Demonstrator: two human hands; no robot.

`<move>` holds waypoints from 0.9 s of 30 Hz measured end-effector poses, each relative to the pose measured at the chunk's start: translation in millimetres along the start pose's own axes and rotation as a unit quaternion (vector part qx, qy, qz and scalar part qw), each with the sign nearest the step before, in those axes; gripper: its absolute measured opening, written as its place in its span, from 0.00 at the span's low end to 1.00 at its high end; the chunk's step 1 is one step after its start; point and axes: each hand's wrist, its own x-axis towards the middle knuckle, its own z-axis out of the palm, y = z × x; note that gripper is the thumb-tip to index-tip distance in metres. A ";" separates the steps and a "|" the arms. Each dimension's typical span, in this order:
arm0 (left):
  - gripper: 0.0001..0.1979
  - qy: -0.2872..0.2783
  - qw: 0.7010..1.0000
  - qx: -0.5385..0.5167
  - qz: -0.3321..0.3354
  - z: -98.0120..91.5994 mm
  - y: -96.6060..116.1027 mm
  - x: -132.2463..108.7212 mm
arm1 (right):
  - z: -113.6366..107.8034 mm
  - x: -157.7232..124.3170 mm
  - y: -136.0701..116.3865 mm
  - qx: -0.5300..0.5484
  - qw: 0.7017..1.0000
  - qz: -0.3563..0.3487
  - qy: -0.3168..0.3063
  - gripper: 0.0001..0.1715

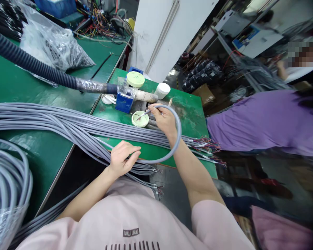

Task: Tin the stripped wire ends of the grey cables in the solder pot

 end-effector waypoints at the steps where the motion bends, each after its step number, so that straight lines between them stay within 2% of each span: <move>1: 0.07 0.001 1.000 0.002 0.006 0.2 -1.1 0.0 | 1.6 0.9 1.8 0.000 1.000 0.003 -0.006 0.15; 6: 0.08 0.009 0.999 0.017 0.042 0.7 -4.2 2.1 | 8.0 3.9 6.4 -0.013 0.999 0.018 -0.031 0.15; 12: 0.06 0.019 0.998 0.032 0.055 0.1 -3.6 5.7 | 8.5 4.6 1.0 -0.038 0.999 0.013 -0.029 0.14; 15: 0.05 0.023 0.997 0.042 0.053 -1.8 -3.2 7.1 | -4.5 6.0 -4.9 -0.053 0.999 0.001 0.000 0.14; 19: 0.06 0.034 0.997 0.042 0.055 -3.6 -3.7 9.2 | -34.6 8.5 -3.8 -0.069 0.995 -0.005 0.067 0.15; 23: 0.06 0.025 0.998 0.040 0.050 -2.1 -5.5 10.3 | -56.3 11.3 14.8 -0.113 0.988 0.005 0.104 0.15; 27: 0.06 -0.007 0.999 0.040 0.033 0.5 -8.2 9.8 | -58.2 16.3 41.5 -0.142 0.982 0.015 0.127 0.13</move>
